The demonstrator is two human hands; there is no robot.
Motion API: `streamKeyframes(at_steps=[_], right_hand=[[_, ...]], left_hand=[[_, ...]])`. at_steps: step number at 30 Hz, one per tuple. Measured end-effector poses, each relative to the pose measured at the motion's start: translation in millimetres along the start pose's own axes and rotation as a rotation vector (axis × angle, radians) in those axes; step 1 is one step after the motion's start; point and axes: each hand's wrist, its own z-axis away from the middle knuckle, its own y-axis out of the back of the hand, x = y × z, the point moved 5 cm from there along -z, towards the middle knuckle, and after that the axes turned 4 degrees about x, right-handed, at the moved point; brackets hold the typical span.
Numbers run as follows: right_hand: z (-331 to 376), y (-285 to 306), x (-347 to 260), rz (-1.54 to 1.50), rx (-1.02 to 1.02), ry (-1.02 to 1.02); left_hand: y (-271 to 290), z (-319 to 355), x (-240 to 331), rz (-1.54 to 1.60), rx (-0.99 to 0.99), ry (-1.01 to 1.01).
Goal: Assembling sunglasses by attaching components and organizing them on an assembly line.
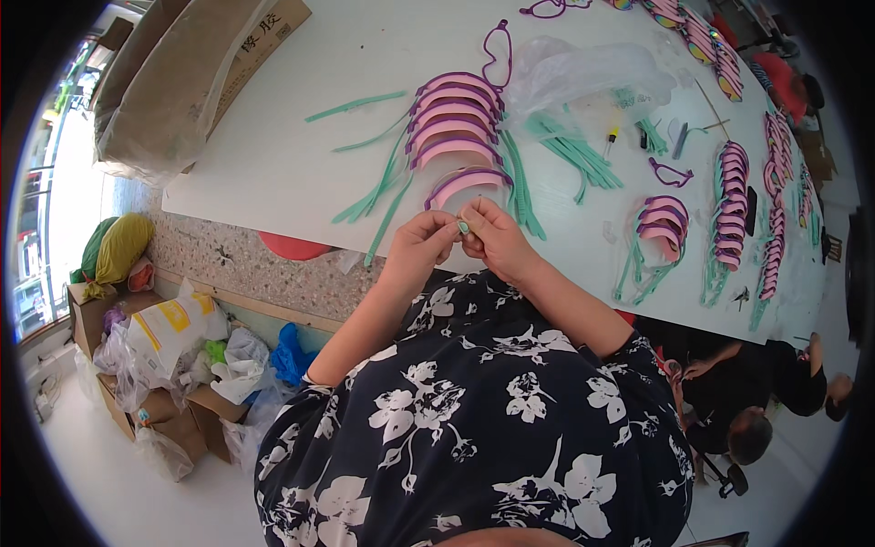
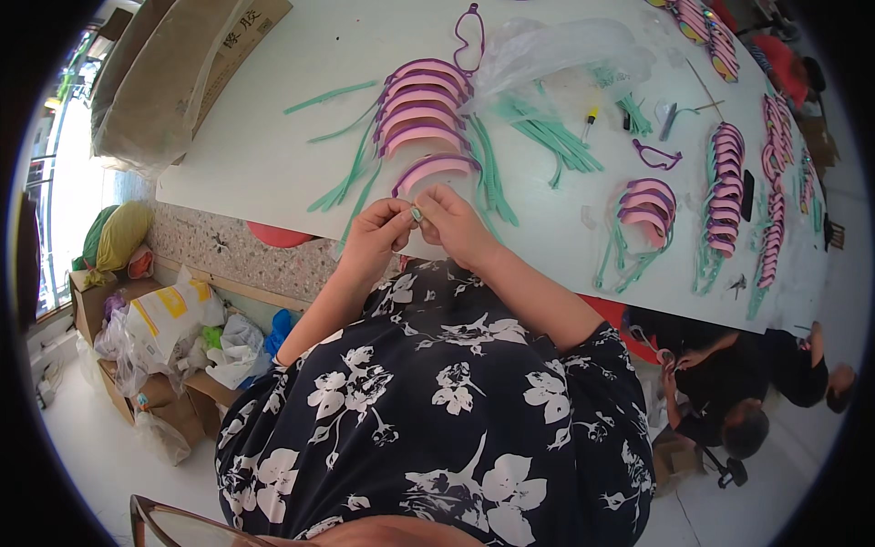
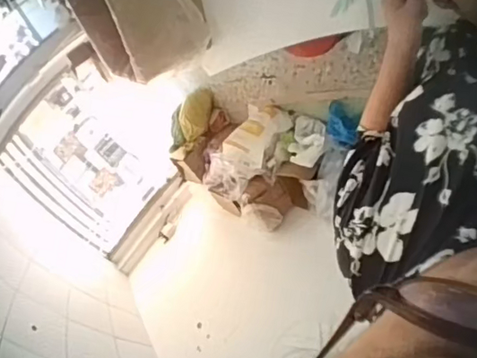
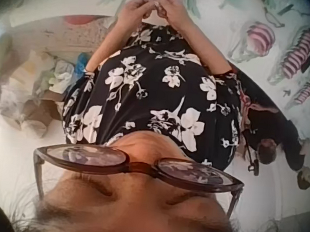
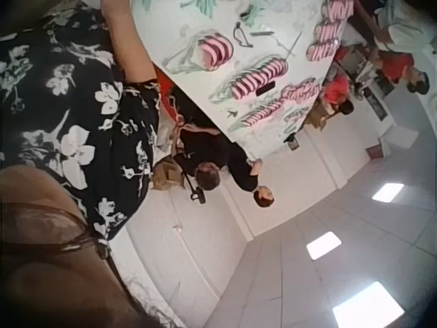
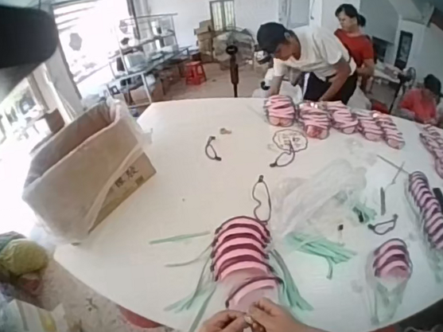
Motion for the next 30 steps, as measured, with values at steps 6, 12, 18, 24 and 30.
streamKeyframes(at_steps=[6,12,18,24,30], right_hand=[[8.0,-3.7,-20.6,0.717,0.168,0.497],[13.7,-9.9,-25.7,0.876,0.146,0.592],[16.1,-16.4,-37.6,0.961,0.165,0.615],[14.0,-15.2,-30.6,0.917,0.148,0.608],[15.4,-12.5,-30.8,0.928,0.127,0.613]], left_hand=[[-11.9,9.1,14.4,0.021,0.104,-0.049],[-7.7,4.6,12.9,-0.216,-0.037,-0.19],[-5.4,10.5,12.9,-0.176,-0.028,-0.146],[-2.1,9.1,10.6,-0.254,-0.011,-0.199],[-0.1,9.0,9.1,-0.235,-0.043,-0.138]])
